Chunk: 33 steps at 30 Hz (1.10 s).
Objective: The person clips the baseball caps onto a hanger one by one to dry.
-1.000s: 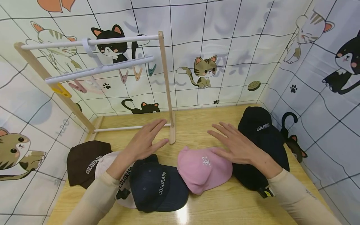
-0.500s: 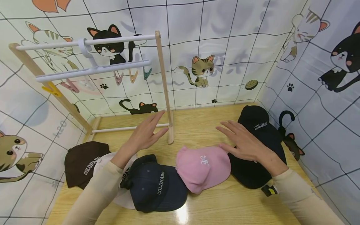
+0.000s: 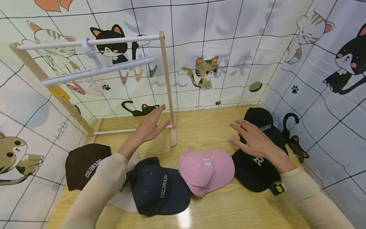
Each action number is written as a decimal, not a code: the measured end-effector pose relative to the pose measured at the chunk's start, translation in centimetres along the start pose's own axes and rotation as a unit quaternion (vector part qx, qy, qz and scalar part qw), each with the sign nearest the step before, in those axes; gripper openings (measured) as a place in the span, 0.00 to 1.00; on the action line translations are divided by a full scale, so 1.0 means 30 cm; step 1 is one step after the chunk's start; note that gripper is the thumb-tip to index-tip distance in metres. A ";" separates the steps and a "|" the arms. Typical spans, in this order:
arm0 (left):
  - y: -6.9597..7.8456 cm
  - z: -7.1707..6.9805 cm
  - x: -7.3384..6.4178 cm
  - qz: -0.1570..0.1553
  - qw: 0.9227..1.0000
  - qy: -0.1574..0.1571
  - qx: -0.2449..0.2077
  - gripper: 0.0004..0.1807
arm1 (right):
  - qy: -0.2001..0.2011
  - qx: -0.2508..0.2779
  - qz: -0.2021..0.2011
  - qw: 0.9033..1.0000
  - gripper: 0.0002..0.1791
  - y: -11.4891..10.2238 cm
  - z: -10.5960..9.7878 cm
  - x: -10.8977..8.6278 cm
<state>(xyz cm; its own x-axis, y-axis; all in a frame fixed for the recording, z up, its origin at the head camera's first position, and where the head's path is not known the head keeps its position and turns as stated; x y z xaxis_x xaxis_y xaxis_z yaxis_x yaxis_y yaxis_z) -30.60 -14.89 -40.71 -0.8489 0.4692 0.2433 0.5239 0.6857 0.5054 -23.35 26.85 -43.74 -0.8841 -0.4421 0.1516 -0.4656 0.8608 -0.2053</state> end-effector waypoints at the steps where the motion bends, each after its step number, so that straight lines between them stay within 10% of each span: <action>1: -0.004 -0.002 0.006 0.000 1.000 0.003 -0.006 0.42 | -0.001 -0.001 0.003 1.000 0.39 0.005 -0.003 0.003; 33: 0.012 -0.027 0.169 -0.022 0.992 0.061 -0.104 0.37 | -0.034 -0.054 0.116 0.991 0.38 0.183 -0.046 0.115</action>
Point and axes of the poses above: each hand's wrist, its own x-axis towards the middle knuckle, its own z-axis out of the palm, y = z × x, the point moved 5 cm from there along x, towards the middle knuckle, and after that the axes turned 1 degree about -x, right-handed, at the moved point
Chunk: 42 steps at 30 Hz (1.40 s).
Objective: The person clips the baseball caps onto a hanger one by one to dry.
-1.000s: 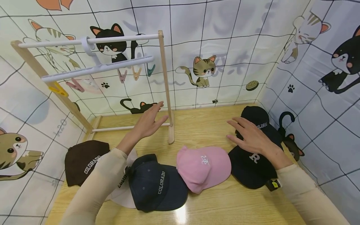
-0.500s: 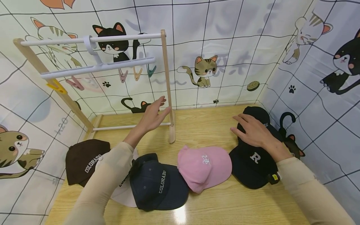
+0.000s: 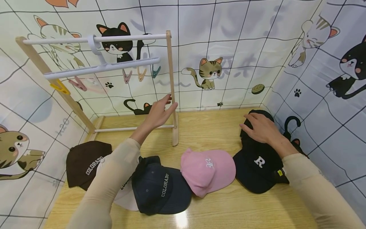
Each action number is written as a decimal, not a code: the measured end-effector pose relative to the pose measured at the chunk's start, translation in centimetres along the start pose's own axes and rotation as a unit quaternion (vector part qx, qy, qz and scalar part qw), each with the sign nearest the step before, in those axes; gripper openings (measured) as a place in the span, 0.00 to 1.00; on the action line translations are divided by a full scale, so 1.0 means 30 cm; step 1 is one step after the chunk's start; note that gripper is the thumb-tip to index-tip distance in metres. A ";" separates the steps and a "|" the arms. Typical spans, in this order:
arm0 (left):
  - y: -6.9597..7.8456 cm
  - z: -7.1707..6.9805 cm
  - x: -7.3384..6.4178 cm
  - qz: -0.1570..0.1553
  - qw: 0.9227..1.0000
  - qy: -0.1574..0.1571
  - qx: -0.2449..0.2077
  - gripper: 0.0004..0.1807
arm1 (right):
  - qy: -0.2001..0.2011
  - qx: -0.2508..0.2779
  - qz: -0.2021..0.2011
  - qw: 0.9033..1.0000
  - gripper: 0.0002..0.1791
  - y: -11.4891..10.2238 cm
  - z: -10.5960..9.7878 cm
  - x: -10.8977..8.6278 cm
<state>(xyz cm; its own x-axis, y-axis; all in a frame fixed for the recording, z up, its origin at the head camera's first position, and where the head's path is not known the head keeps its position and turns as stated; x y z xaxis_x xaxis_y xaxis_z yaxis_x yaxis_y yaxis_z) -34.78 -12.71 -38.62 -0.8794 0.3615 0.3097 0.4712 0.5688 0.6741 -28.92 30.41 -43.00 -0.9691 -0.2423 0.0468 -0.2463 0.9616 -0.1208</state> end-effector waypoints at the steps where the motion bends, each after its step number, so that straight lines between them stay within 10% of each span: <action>1: 0.004 -0.001 0.004 0.000 1.000 0.003 0.000 0.36 | 0.004 -0.003 0.001 1.000 0.37 0.004 -0.006 0.005; 18: 0.034 -0.005 0.045 0.027 0.997 0.054 0.040 0.15 | 0.007 -0.048 0.044 0.998 0.33 0.069 -0.003 0.079; 42: 0.131 0.127 0.136 0.042 0.998 0.024 0.028 0.16 | -0.058 -0.049 0.141 0.987 0.37 0.148 0.051 0.146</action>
Point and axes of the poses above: each hand's wrist, its own x-axis towards the middle knuckle, its own z-axis out of the palm, y = z × x, the point moved 5 cm from there along x, towards the middle knuckle, and after that the axes turned 1 degree about -x, right-handed, at the moved point
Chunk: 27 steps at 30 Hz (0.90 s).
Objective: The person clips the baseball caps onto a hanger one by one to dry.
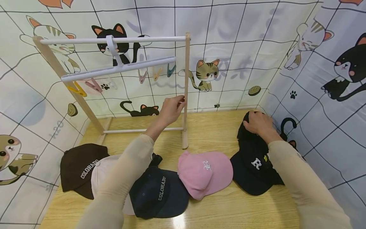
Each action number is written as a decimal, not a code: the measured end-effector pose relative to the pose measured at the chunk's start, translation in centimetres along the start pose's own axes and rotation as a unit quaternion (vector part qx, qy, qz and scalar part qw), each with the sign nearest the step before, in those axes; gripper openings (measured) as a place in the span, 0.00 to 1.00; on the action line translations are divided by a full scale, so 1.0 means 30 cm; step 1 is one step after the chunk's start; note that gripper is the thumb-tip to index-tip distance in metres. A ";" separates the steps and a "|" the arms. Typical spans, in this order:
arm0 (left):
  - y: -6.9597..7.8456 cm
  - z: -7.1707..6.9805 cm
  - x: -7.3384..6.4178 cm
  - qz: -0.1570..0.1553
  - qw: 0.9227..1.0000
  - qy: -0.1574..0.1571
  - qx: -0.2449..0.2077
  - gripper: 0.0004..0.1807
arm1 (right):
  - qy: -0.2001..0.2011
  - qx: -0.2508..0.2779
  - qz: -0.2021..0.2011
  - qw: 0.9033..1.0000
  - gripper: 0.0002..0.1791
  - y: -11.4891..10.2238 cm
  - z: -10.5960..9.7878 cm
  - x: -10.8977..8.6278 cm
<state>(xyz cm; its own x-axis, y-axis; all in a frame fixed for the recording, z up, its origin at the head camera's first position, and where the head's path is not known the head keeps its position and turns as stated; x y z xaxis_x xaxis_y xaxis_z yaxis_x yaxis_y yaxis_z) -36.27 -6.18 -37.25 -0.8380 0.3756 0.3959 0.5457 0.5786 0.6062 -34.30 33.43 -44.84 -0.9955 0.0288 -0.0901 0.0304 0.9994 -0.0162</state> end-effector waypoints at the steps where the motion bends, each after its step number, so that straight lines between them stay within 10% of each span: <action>1: 0.006 0.007 0.003 0.000 1.000 -0.001 -0.003 0.16 | 0.001 0.001 0.003 1.000 0.37 -0.001 0.003 0.004; 27: 0.134 0.161 0.068 0.038 0.998 -0.024 -0.035 0.16 | 0.052 -0.030 0.011 0.998 0.22 -0.021 0.019 0.112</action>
Point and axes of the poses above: each hand's wrist, its own x-axis towards the middle knuckle, its own z-axis out of the palm, y = z × x, the point moved 5 cm from there along x, towards the middle knuckle, and after that the axes turned 1 degree about -x, right-handed, at the moved point
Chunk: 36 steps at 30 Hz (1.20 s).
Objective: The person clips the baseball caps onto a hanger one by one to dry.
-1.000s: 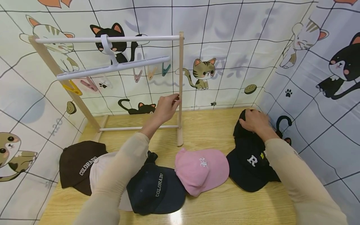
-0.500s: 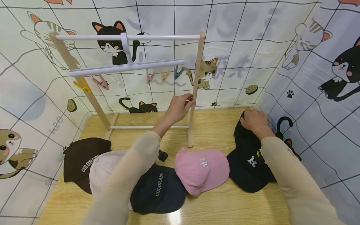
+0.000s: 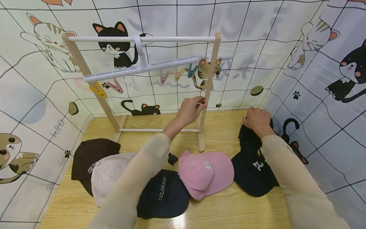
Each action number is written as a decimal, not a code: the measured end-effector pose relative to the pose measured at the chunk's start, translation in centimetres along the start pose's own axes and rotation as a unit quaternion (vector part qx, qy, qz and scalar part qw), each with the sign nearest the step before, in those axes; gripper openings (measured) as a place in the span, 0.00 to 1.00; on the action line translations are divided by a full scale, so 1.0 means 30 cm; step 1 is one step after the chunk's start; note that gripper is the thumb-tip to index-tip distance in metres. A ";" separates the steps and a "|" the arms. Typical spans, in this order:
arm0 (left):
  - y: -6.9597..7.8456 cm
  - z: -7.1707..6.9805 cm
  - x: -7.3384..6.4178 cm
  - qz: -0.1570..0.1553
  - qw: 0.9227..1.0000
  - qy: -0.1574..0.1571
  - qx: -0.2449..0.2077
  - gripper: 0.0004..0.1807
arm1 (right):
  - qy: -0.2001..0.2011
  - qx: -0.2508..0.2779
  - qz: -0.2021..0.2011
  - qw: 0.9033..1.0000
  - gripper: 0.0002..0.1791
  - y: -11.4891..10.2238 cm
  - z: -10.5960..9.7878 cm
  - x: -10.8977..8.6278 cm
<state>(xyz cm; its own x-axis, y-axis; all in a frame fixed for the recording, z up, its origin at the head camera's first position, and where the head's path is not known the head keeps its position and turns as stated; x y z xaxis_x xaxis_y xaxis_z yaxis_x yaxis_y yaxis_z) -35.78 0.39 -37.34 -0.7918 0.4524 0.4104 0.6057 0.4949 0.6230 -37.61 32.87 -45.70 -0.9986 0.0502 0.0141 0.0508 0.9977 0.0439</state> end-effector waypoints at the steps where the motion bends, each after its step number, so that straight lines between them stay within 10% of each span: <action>1: 0.005 0.004 0.003 0.002 1.000 -0.001 0.002 0.15 | -0.001 -0.002 -0.001 1.000 0.22 0.001 0.001 0.004; 36: 0.126 0.147 0.084 0.008 0.999 -0.043 0.008 0.17 | -0.007 -0.056 0.020 0.998 0.22 -0.022 0.031 0.053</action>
<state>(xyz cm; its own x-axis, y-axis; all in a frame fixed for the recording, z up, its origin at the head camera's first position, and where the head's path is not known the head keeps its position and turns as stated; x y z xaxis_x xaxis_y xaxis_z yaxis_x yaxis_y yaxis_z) -35.14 6.65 -36.89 -0.7726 0.5223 0.3610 0.6201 0.4988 0.6055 -39.24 32.33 -46.63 -0.9959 0.0903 0.0042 0.0899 0.9839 0.1544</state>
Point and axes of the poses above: each hand's wrist, its own x-axis towards the middle knuckle, its own z-axis out of the palm, y = z × x, the point moved 5 cm from there along x, towards the middle knuckle, and after that the axes turned 1 degree about -x, right-handed, at the moved point
